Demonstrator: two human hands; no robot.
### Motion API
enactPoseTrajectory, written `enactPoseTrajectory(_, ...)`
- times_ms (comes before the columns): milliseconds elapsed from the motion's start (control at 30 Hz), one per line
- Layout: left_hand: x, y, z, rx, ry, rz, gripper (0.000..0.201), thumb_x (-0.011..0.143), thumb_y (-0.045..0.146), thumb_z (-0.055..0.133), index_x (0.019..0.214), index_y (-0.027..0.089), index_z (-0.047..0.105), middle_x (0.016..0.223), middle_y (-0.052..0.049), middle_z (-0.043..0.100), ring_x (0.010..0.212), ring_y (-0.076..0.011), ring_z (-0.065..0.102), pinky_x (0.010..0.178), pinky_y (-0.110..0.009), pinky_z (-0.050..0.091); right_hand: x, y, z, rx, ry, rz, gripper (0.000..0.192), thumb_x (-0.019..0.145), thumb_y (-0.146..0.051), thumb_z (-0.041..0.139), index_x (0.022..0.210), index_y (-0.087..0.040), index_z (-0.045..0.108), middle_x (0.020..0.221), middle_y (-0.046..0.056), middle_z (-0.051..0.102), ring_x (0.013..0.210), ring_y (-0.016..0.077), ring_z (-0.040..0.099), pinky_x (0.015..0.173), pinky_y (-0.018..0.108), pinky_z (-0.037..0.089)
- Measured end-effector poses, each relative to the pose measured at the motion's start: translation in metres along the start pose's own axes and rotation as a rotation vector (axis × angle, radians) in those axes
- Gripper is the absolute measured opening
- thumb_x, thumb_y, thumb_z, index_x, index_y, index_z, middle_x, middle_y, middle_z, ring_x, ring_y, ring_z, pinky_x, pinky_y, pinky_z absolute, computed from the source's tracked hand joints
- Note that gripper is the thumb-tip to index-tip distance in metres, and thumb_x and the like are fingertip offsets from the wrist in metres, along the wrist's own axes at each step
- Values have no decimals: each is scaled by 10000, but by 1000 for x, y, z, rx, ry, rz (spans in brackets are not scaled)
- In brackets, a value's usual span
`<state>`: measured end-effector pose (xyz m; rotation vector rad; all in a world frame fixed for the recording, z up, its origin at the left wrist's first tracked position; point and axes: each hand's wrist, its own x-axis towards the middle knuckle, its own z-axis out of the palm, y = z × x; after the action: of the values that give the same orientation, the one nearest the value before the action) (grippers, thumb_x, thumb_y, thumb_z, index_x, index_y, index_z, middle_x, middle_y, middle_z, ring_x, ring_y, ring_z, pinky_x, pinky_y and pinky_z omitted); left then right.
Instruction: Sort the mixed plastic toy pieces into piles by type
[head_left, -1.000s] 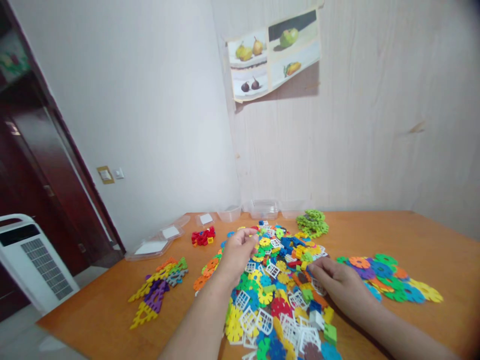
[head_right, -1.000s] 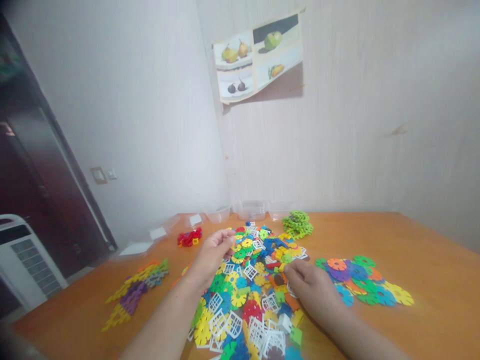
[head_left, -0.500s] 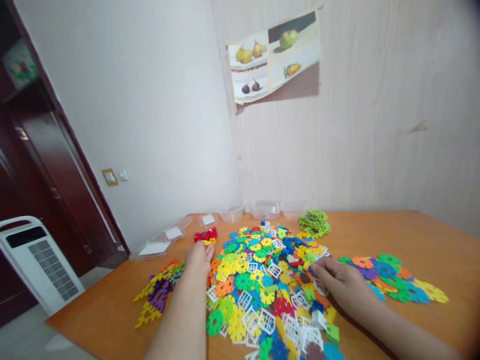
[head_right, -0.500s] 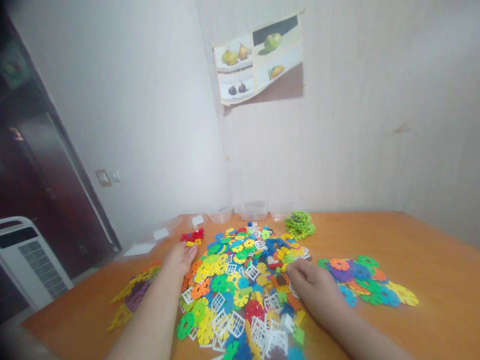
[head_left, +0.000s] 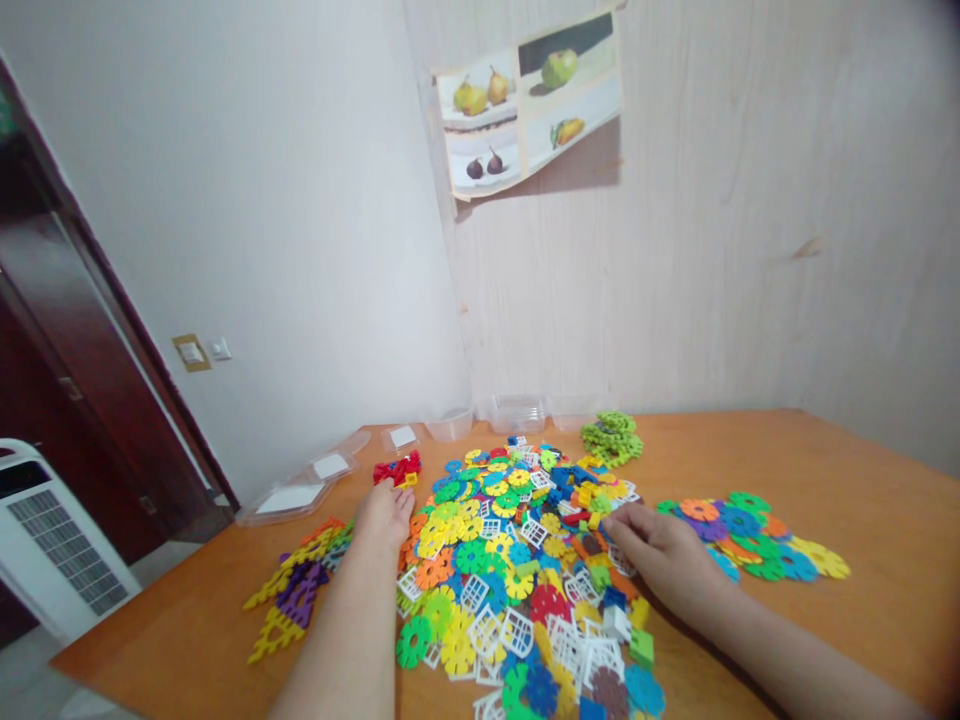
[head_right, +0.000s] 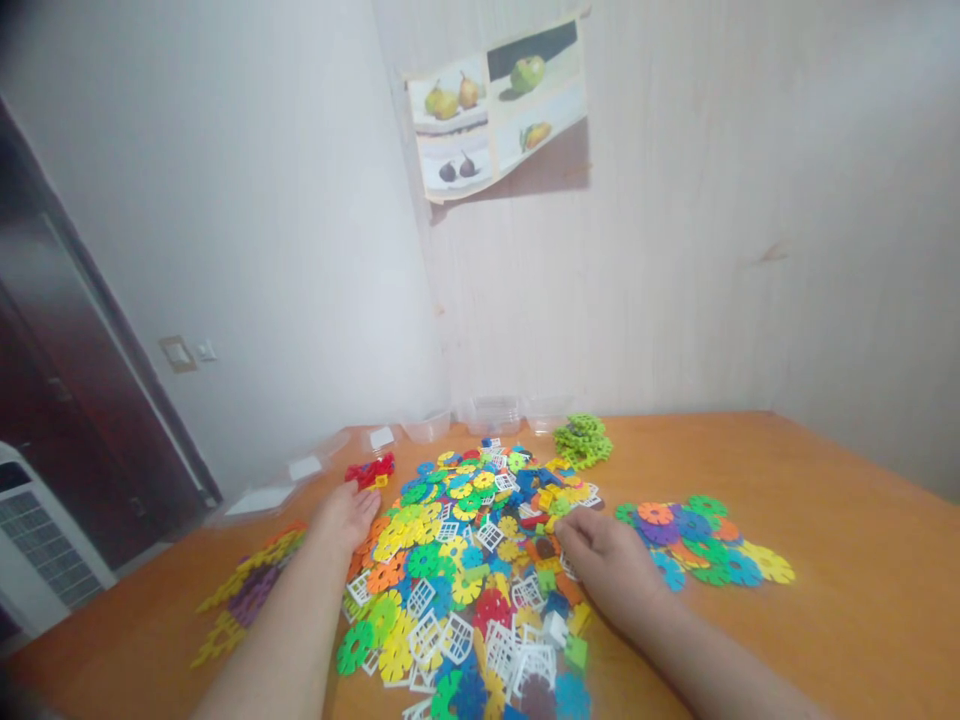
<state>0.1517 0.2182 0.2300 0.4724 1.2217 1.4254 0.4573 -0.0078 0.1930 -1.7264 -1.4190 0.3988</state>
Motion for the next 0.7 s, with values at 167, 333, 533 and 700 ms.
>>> enactPoseTrajectory(167, -9, 1, 6, 53, -38, 44, 151, 941, 220, 517, 1063, 164, 587, 945, -62, 623, 760, -119, 626, 735, -248, 530, -1, -7, -5, -19, -27, -9, 349, 920, -449, 425, 692, -212, 542, 635, -14, 596, 614, 157, 543, 554, 257, 364)
enactPoseTrajectory(333, -39, -6, 23, 156, -204, 162, 105, 864, 248, 618, 937, 175, 605, 848, -28, 646, 702, -109, 634, 710, -241, 516, -6, -21, -14, -110, -121, -21, 328, 919, -423, 442, 682, -208, 520, 633, -17, 578, 608, 138, 519, 519, 243, 299)
enactPoseTrajectory(533, -105, -26, 38, 534, -664, 365, 258, 796, 402, 685, 857, 152, 670, 856, -51, 703, 746, -157, 636, 707, -267, 479, -15, -41, -21, -291, -226, 28, 391, 855, -541, 553, 656, -210, 497, 594, -17, 570, 547, 124, 486, 496, 253, 234)
enactPoseTrajectory(700, -155, -46, 40, 869, -1051, 558, 269, 850, 429, 601, 887, 171, 667, 792, -3, 655, 724, -140, 575, 660, -241, 434, -18, -43, -14, -390, -213, 22, 390, 820, -559, 597, 656, -217, 502, 600, -17, 600, 549, 127, 501, 486, 258, 201)
